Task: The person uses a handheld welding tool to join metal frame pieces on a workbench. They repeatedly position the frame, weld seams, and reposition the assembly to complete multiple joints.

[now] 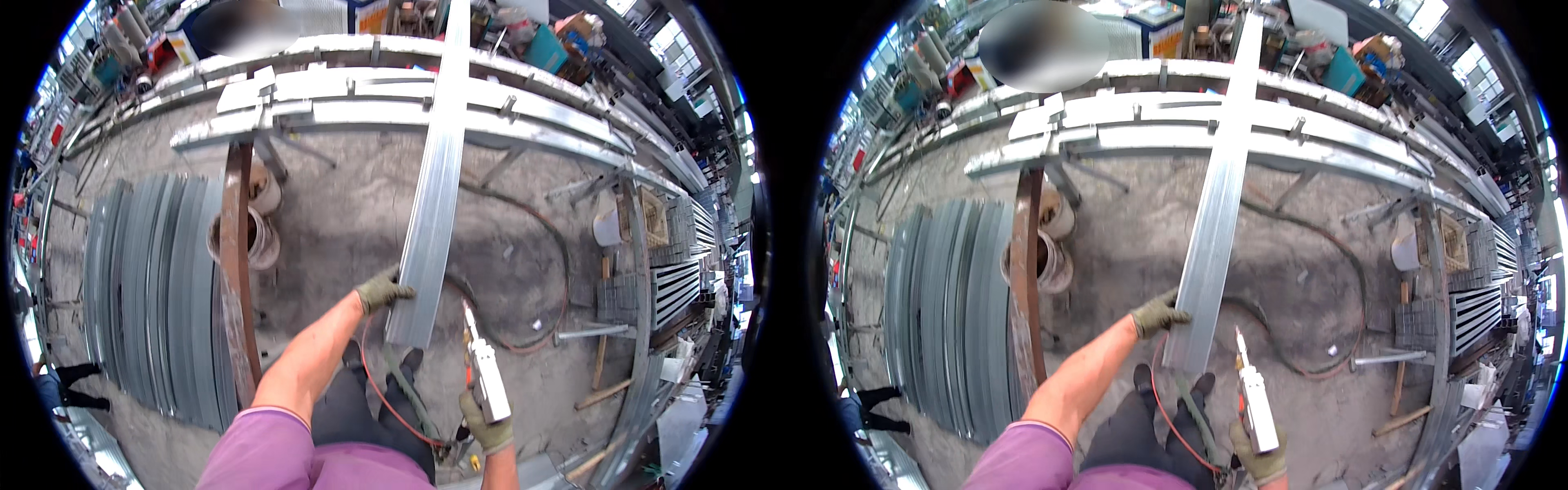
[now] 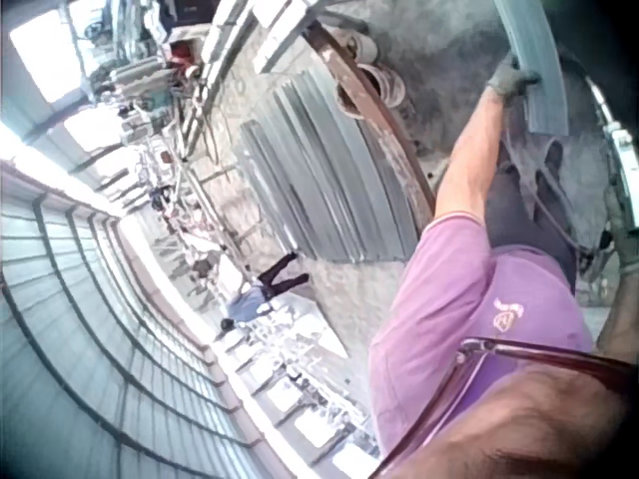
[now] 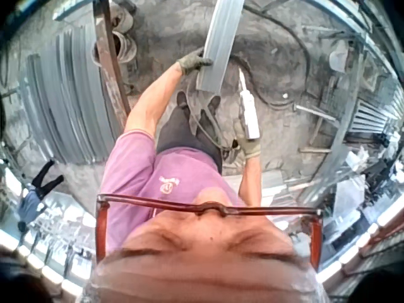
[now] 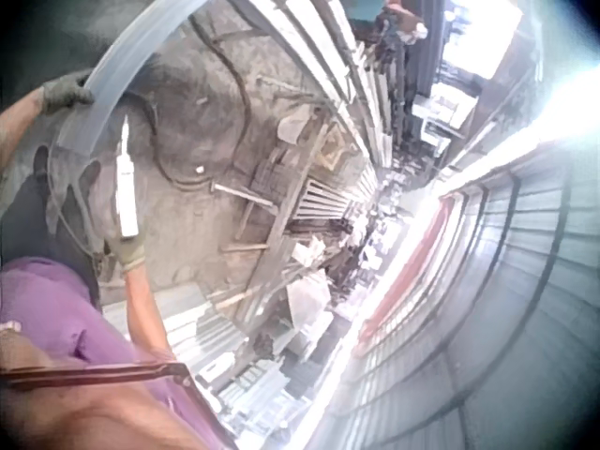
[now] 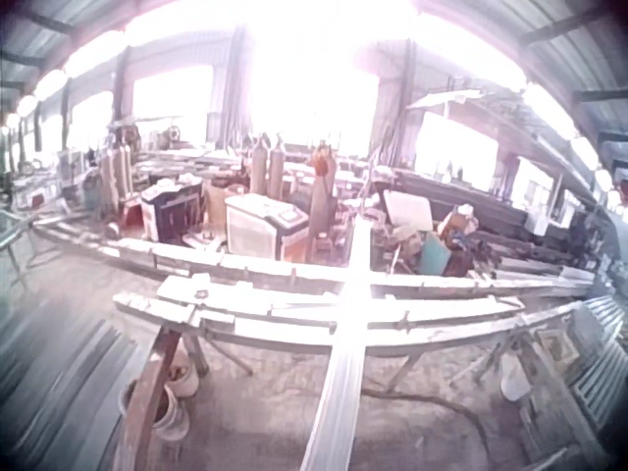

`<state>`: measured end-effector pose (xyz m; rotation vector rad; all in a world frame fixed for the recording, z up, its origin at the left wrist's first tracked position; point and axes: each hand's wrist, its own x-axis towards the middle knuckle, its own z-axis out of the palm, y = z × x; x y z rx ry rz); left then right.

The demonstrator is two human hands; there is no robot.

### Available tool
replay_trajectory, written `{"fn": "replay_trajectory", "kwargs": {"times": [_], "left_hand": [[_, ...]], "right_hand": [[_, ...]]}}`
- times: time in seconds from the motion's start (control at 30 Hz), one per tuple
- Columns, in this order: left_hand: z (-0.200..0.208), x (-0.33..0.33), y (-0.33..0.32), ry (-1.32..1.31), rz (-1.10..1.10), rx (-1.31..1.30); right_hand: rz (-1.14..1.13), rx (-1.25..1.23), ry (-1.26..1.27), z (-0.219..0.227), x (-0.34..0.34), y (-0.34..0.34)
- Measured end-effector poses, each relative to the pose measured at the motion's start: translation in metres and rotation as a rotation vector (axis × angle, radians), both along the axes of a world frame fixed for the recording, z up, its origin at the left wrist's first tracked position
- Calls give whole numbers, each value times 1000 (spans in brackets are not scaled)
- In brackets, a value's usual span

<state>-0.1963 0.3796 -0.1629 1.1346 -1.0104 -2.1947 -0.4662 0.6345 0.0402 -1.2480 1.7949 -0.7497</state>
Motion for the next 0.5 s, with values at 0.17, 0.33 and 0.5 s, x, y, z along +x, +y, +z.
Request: {"fn": "replay_trajectory", "kwargs": {"times": [0.17, 0.33, 0.5], "left_hand": [[-4, 14, 27, 87, -28, 31], [-7, 25, 33, -153, 1, -8], [19, 33, 62, -433, 291, -68]], "right_hand": [[-84, 263, -32, 26, -2, -4], [131, 126, 72, 33, 0, -22], [346, -5, 214, 47, -8, -53]]}}
